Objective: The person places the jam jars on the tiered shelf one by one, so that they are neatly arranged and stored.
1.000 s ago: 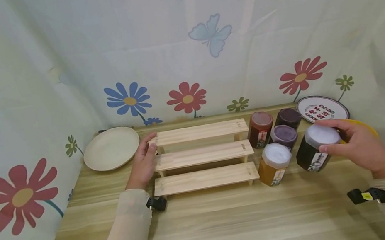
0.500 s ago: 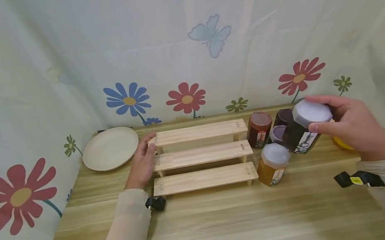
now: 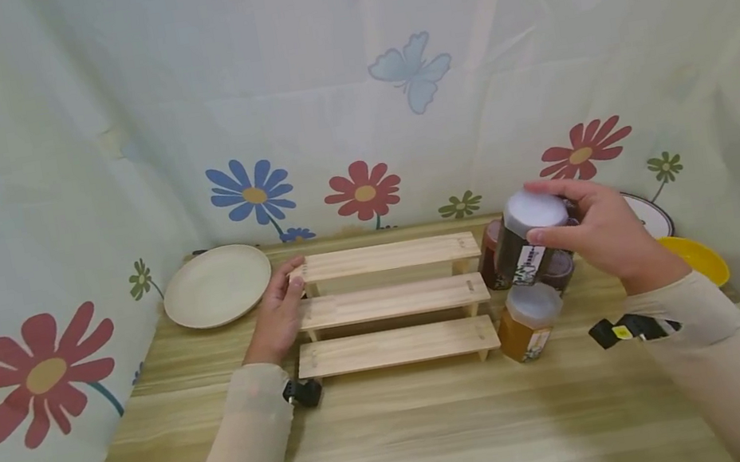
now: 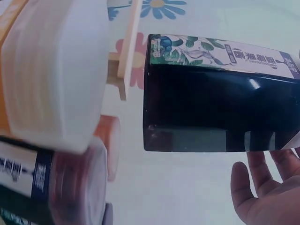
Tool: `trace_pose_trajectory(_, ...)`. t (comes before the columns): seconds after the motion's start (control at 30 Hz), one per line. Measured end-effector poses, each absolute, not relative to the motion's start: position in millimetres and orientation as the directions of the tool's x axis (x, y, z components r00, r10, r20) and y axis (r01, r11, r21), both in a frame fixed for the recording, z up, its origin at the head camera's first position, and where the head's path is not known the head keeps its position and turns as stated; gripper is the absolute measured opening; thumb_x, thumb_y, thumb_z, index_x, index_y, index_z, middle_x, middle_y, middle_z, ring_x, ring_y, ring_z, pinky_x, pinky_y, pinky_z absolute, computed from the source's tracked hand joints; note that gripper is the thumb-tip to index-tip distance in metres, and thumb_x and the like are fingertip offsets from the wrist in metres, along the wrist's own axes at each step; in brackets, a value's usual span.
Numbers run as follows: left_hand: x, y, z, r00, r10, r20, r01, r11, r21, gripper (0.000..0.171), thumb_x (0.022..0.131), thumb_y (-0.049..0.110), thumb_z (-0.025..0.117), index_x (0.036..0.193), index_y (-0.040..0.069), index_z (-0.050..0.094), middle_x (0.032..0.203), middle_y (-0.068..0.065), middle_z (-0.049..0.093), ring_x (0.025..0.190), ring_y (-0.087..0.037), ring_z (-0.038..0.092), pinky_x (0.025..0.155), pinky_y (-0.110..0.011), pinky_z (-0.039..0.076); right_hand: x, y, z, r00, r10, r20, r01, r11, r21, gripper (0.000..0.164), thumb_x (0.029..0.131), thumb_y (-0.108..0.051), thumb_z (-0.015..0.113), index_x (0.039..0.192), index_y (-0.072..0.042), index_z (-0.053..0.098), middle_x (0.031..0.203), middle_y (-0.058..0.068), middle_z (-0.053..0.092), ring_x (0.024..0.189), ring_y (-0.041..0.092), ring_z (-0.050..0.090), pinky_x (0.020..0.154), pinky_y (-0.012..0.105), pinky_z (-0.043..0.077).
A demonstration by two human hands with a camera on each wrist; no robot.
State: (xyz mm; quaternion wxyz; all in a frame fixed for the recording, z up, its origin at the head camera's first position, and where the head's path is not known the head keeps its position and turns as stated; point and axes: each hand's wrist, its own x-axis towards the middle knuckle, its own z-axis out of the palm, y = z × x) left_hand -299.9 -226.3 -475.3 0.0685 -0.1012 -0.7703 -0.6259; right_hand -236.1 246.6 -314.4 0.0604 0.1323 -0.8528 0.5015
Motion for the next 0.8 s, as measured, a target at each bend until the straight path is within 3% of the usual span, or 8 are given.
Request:
trace_pose_trajectory(0.23, -300, -226, -475, -0.969, 0.067, 0.236, 0.245, 0.2, 0.949, 0.046, 0.115, 0.033, 0.044, 0.159, 0.019, 0.045, 0.165, -0.013, 0.04, 0.151, -0.031, 0.038, 0.124, -0.054, 0.029, -255, 225, -313, -0.961, -0.199, 0.189, -0.265, 0.481, -0.836, 0.069, 0.094, -0.018, 0.082, 0.157, -0.014, 0.052, 0.154, 0.019, 0.05, 0.118, 0.034, 0.058, 0.081, 0.016, 0.055)
trace_pose_trajectory(0.47, -300, -225, -475, -0.971, 0.065, 0.229, 0.237, 0.194, 0.952, 0.045, 0.115, 0.032, 0.044, 0.157, 0.019, 0.046, 0.162, -0.014, 0.043, 0.148, -0.031, 0.042, 0.124, -0.053, 0.031, -267, 211, -318, -0.953, -0.222, 0.204, -0.292, 0.511, -0.808, 0.071, 0.093, -0.022, 0.084, 0.156, -0.015, 0.053, 0.157, 0.018, 0.049, 0.125, 0.035, 0.056, 0.079, 0.016, 0.053)
trace_pose_trajectory(0.8, -303, -226, -478, -0.969, 0.069, 0.236, 0.246, 0.197, 0.949, 0.043, 0.115, 0.033, 0.046, 0.156, 0.021, 0.048, 0.167, -0.01, 0.038, 0.157, -0.031, 0.029, 0.126, -0.053, 0.028, -277, 204, -320, -0.958, -0.24, 0.156, -0.254, 0.465, -0.848, 0.071, 0.096, -0.02, 0.081, 0.159, -0.014, 0.049, 0.159, 0.019, 0.046, 0.125, 0.039, 0.059, 0.078, 0.019, 0.056)
